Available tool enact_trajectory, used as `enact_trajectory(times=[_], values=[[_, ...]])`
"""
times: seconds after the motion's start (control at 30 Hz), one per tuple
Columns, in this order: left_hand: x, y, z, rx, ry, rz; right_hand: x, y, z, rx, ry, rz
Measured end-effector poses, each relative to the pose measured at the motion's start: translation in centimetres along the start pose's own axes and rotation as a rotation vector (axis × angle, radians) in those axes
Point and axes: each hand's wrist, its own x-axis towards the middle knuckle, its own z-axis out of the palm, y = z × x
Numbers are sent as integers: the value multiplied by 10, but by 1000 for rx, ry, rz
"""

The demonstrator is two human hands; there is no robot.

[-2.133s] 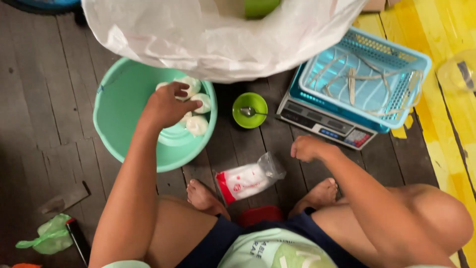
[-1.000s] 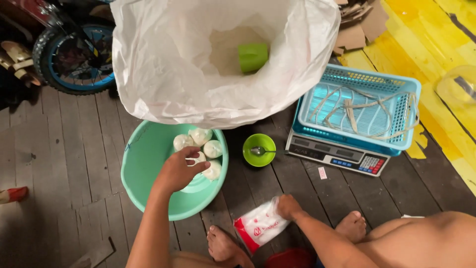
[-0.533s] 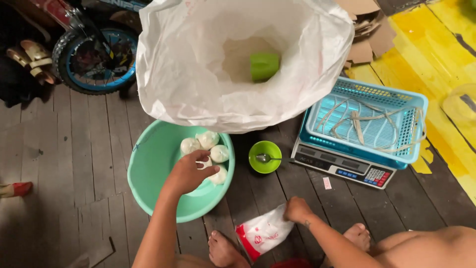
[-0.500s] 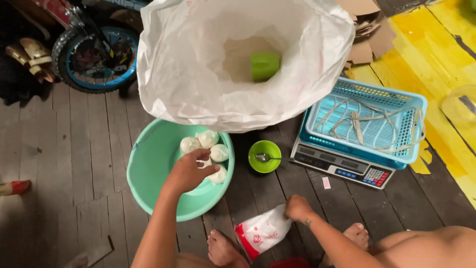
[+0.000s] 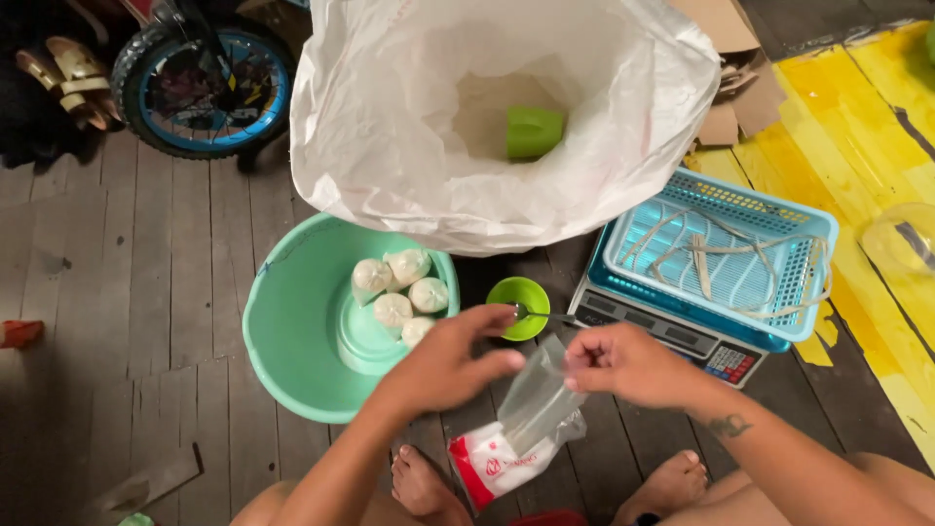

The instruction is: Packaging powder from a large sack into small plastic bags, weighing them on a digital scale, and tying them shut.

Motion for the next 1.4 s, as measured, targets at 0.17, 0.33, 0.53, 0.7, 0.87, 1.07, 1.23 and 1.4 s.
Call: enact_trajectory(times=[0.17, 0.33, 0.53, 0.7, 0.87, 1.07, 1.23, 1.4], values=[[0, 12, 31, 125, -89, 198, 28, 23, 3, 324, -4, -164], [16, -35, 23, -113, 302, 219, 20, 16, 10, 412, -98, -128], [16, -52, 1, -376, 468, 209, 25, 41, 11, 480, 114, -17], [12, -56, -26, -389, 542, 148, 38, 45, -12, 753, 268, -70], [10, -48, -38, -392, 591, 56, 36, 32, -20, 835, 314, -58], [9, -50, -37, -389, 564, 54, 42, 35, -24, 848, 347, -80], [12, -52, -38, -395, 574, 42, 42, 38, -25, 855, 362, -86], [15, -50, -39, -380, 585, 13, 41, 33, -27, 843, 368, -101]])
